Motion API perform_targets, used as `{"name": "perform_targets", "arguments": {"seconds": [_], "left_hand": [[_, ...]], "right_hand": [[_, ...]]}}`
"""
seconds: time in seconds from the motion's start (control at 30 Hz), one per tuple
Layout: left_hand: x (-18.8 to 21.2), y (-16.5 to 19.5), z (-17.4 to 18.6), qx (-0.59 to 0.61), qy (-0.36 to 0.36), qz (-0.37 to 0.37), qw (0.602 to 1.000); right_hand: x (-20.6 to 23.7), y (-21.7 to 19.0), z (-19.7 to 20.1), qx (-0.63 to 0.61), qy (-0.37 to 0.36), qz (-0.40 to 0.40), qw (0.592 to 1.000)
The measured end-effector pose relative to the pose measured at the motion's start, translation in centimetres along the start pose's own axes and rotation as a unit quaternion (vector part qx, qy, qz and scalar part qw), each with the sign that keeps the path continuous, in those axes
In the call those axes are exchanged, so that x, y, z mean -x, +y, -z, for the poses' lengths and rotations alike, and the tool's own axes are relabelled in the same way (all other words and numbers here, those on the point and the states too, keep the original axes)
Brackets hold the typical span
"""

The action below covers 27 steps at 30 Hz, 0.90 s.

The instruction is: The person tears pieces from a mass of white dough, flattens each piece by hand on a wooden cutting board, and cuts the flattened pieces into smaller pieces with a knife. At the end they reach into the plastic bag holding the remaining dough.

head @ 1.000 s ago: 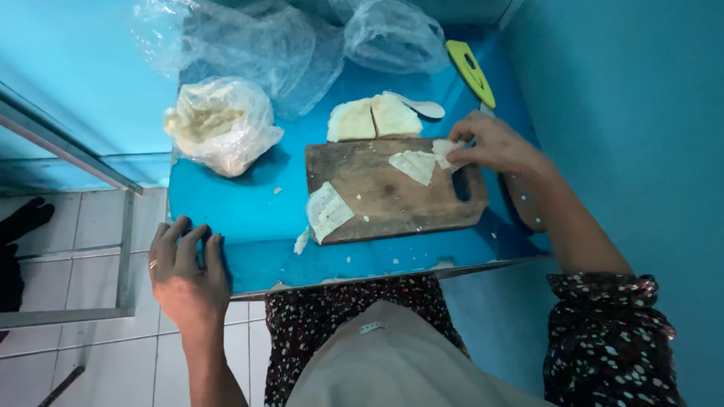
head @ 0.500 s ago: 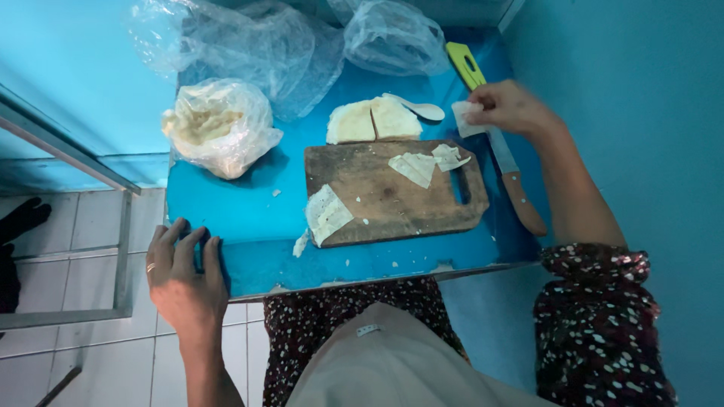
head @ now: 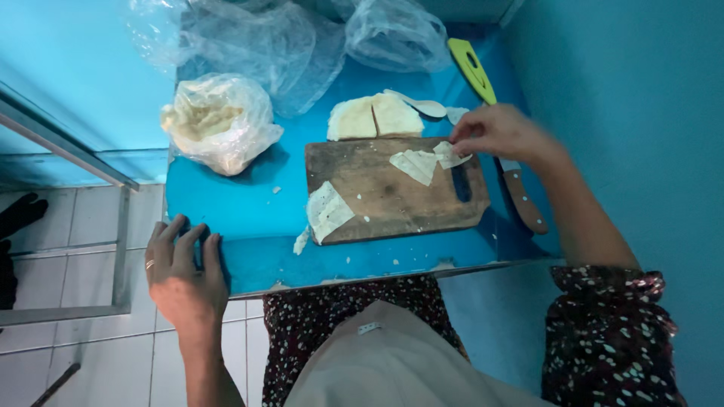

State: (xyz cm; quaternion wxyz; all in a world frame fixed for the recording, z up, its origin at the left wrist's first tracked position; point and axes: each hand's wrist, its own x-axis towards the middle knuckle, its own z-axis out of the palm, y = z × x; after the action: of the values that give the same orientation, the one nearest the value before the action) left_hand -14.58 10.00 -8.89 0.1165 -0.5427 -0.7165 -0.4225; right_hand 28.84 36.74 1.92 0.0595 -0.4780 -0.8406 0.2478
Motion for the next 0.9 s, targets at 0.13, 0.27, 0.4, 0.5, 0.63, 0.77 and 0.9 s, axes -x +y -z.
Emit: {"name": "perform_targets", "arguments": {"seconds": [0.13,0.27,0.4,0.5,0.63,0.77,0.9], "left_hand": [[0.1,0.0,-0.1,-0.001,-0.007,-0.002,1.0],[0.1,-0.1,-0.1,-0.005,-0.006,0.0,1.0],[0.1,-0.1,-0.1,-0.004,-0.006,0.004,1.0],[0.0,0.0,-0.1,-0.005,-0.01,-0.004,1.0],[0.0,0.1,-0.1,-0.003,-0.006,0.002,1.0],[0.1,0.1,0.0,-0.004,-0.005,0.0,1.0],[0.0,0.0,-0.1,-0.004,-0.004,0.002,1.0]], "right_hand": [[0.9,-0.7,-1.9,0.042,0.062,0.07,0.995],[1.0,-0.4,-2.0,-0.025,0.05,0.041,0.998],[0.5,-0.1,-1.2,-0.032,0.067,0.029,0.997],[-0.1,-0.4,-1.6,0.057,0.039,0.111,0.991],[-0.1,-0.6,-1.4,0.077,0.022,0.073,0.994],[0.7,0.0,1.1,-0.086,0.071,-0.044,0.993],[0.7,1.8,2.8,-0.143,0.145,-0.057,0.977]]}}
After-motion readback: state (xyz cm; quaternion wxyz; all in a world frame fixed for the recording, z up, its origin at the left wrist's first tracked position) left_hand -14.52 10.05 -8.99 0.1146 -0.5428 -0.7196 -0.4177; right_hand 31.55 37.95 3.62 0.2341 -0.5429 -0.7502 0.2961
